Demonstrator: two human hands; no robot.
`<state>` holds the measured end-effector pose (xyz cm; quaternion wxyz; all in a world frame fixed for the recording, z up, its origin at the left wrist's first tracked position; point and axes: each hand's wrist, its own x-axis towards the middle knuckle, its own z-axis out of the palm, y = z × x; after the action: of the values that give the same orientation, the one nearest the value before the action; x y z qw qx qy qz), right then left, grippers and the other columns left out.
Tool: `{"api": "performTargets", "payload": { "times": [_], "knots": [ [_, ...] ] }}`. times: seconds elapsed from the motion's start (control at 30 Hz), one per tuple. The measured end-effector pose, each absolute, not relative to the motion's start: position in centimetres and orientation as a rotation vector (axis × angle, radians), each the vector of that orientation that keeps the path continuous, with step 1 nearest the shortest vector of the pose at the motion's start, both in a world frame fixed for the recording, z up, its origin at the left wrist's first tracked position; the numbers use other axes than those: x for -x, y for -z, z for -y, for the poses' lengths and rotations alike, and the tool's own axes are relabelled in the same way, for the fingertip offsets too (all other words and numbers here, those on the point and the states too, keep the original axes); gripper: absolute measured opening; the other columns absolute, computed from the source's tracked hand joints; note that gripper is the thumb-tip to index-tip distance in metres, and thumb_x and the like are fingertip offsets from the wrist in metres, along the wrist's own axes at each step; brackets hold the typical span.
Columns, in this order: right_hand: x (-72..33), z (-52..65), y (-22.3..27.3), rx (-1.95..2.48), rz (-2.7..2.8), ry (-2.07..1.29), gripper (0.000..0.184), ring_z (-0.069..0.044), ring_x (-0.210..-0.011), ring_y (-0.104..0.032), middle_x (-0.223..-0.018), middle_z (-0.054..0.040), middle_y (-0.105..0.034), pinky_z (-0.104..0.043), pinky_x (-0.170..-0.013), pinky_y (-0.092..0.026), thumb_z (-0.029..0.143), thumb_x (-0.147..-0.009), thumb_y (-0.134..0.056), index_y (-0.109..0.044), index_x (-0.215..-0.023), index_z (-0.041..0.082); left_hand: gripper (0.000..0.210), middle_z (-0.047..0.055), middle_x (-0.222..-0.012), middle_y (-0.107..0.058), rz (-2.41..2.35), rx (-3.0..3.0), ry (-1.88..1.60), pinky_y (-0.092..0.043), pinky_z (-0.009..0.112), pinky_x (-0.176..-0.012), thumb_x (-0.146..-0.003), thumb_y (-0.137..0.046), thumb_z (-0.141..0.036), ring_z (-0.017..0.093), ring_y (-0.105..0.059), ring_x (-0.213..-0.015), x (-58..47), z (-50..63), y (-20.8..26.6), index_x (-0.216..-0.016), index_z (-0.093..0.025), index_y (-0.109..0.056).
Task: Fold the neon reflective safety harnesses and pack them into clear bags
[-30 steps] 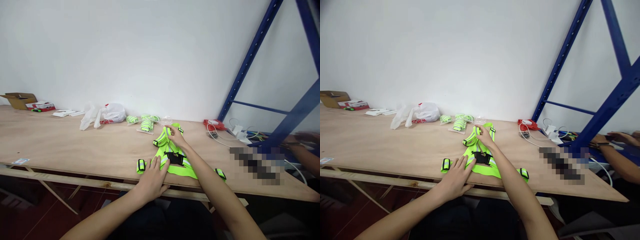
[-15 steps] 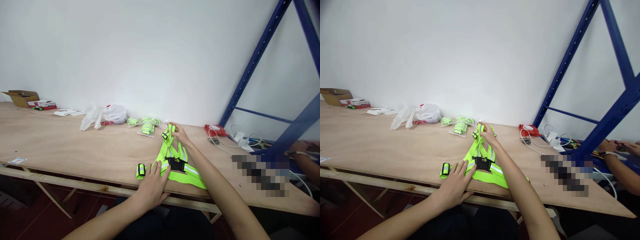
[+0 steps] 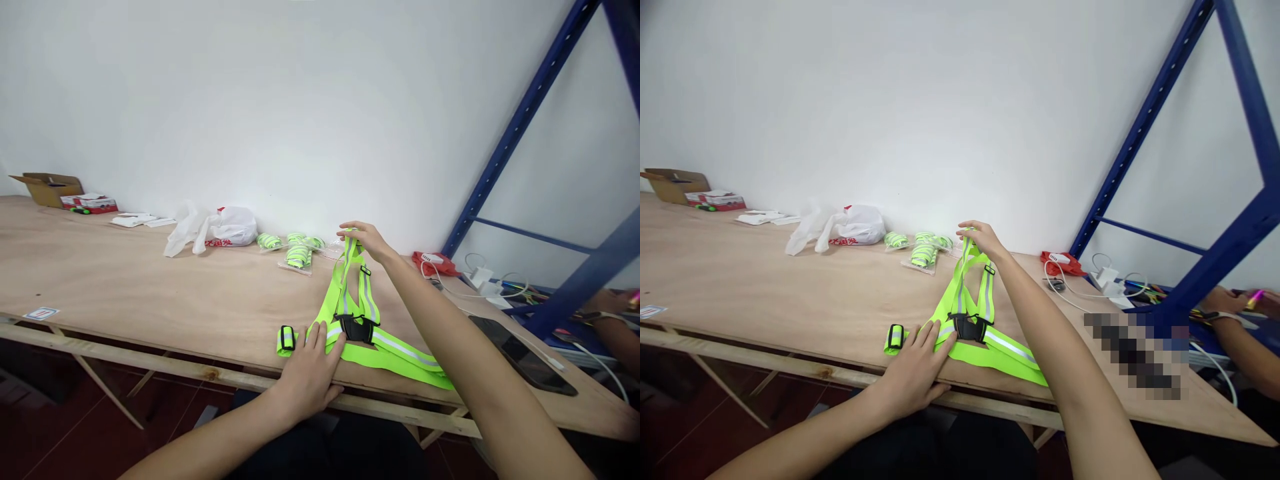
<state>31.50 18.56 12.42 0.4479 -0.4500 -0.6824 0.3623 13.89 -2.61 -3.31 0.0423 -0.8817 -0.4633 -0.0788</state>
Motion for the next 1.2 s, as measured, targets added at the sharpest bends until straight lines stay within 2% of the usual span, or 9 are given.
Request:
{"api": "performTargets", "payload": {
  "times": [0.1,0.2,0.33,0.43,0.5,0.77,0.93,1.07,1.2],
  "knots": [
    [-31.2,-18.9,-13.1,1.184,1.813,-0.709,0.032,-0.023,-0.089,-0.066,-0.099,-0.0088,-0.076,-0.030,-0.068,-0.051,0.026,-0.075,-0.068,-0.071,-0.105,0.017,0.087,0.028,-0.157,-0.031,1.412,2.706,0.253,-0.023,0.059,-0.115,-0.088,-0.062,-0.057,0.043,-0.028,-0.146,-13.8,2.7,3.2,-0.156,-0.017,-0.026],
    [-30.8,-19.3,-13.5,1.209,1.914,-0.614,0.032,-0.023,-0.089,-0.065,-0.095,-0.0077,-0.077,-0.032,-0.075,-0.050,0.014,-0.069,-0.065,-0.072,-0.100,0.017,0.085,0.029,-0.156,-0.032,1.410,2.712,0.261,-0.022,0.058,-0.115,-0.088,-0.063,-0.055,0.044,-0.028,-0.146,-13.8,2.8,3.0,-0.155,-0.016,-0.028],
    [-30.9,-20.1,-13.8,1.259,2.106,-0.522,0.050,-0.024,-0.086,-0.065,-0.091,-0.0063,-0.077,-0.033,-0.077,-0.048,0.004,-0.065,-0.062,-0.069,-0.113,0.018,0.085,0.029,-0.156,-0.032,1.406,2.711,0.264,-0.023,0.058,-0.115,-0.088,-0.063,-0.056,0.044,-0.028,-0.145,-13.8,2.8,2.9,-0.155,-0.016,-0.029],
    [-31.5,-21.3,-13.6,1.383,2.260,-0.357,0.067,-0.028,-0.097,-0.065,-0.101,-0.0073,-0.075,-0.037,-0.084,-0.047,0.003,-0.060,-0.069,-0.064,-0.123,0.022,0.083,0.030,-0.155,-0.033,1.392,2.704,0.252,-0.024,0.058,-0.114,-0.088,-0.063,-0.055,0.044,-0.030,-0.145,-13.8,2.8,2.8,-0.154,-0.015,-0.030],
    [-32.0,-22.3,-13.2,1.461,2.267,-0.327,0.072,-0.032,-0.100,-0.064,-0.102,-0.0095,-0.074,-0.041,-0.085,-0.047,0.003,-0.052,-0.076,-0.065,-0.121,0.022,0.082,0.030,-0.154,-0.034,1.389,2.696,0.247,-0.025,0.058,-0.114,-0.089,-0.062,-0.055,0.044,-0.030,-0.145,-13.9,2.8,2.8,-0.154,-0.016,-0.030],
    [-32.9,-24.1,-11.9,1.576,2.064,-0.418,0.047,-0.040,-0.112,-0.060,-0.092,-0.0137,-0.070,-0.048,-0.092,-0.045,0.010,-0.055,-0.084,-0.065,-0.097,0.021,0.083,0.028,-0.156,-0.033,1.394,2.696,0.270,-0.025,0.059,-0.114,-0.088,-0.062,-0.056,0.044,-0.030,-0.145,-13.9,2.8,3.0,-0.154,-0.017,-0.030],
    [-32.8,-23.7,-12.1,1.574,1.822,-0.652,0.063,-0.031,-0.085,-0.067,-0.076,-0.0059,-0.066,-0.044,-0.074,-0.054,0.014,-0.057,-0.086,-0.060,-0.115,0.017,0.082,0.026,-0.157,-0.032,1.407,2.697,0.279,-0.024,0.059,-0.114,-0.087,-0.064,-0.053,0.044,-0.029,-0.145,-13.9,2.8,3.1,-0.154,-0.019,-0.030],
    [-32.2,-23.0,-11.7,1.465,1.608,-0.822,0.083,-0.021,-0.065,-0.063,-0.074,-0.0023,-0.063,-0.038,-0.057,-0.057,0.018,-0.061,-0.086,-0.048,-0.135,0.014,0.082,0.028,-0.155,-0.034,1.399,2.688,0.270,-0.025,0.058,-0.114,-0.088,-0.063,-0.054,0.044,-0.031,-0.144,-13.9,2.8,3.0,-0.153,-0.017,-0.031],
    [-31.3,-22.9,-10.7,1.298,1.389,-0.923,0.075,-0.014,-0.054,-0.058,-0.072,0.0010,-0.062,-0.031,-0.052,-0.057,0.017,-0.067,-0.083,-0.048,-0.133,0.016,0.082,0.030,-0.154,-0.034,1.380,2.711,0.274,-0.025,0.060,-0.113,-0.088,-0.063,-0.055,0.045,-0.031,-0.144,-13.8,2.9,2.8,-0.153,-0.016,-0.031]
  ]
}}
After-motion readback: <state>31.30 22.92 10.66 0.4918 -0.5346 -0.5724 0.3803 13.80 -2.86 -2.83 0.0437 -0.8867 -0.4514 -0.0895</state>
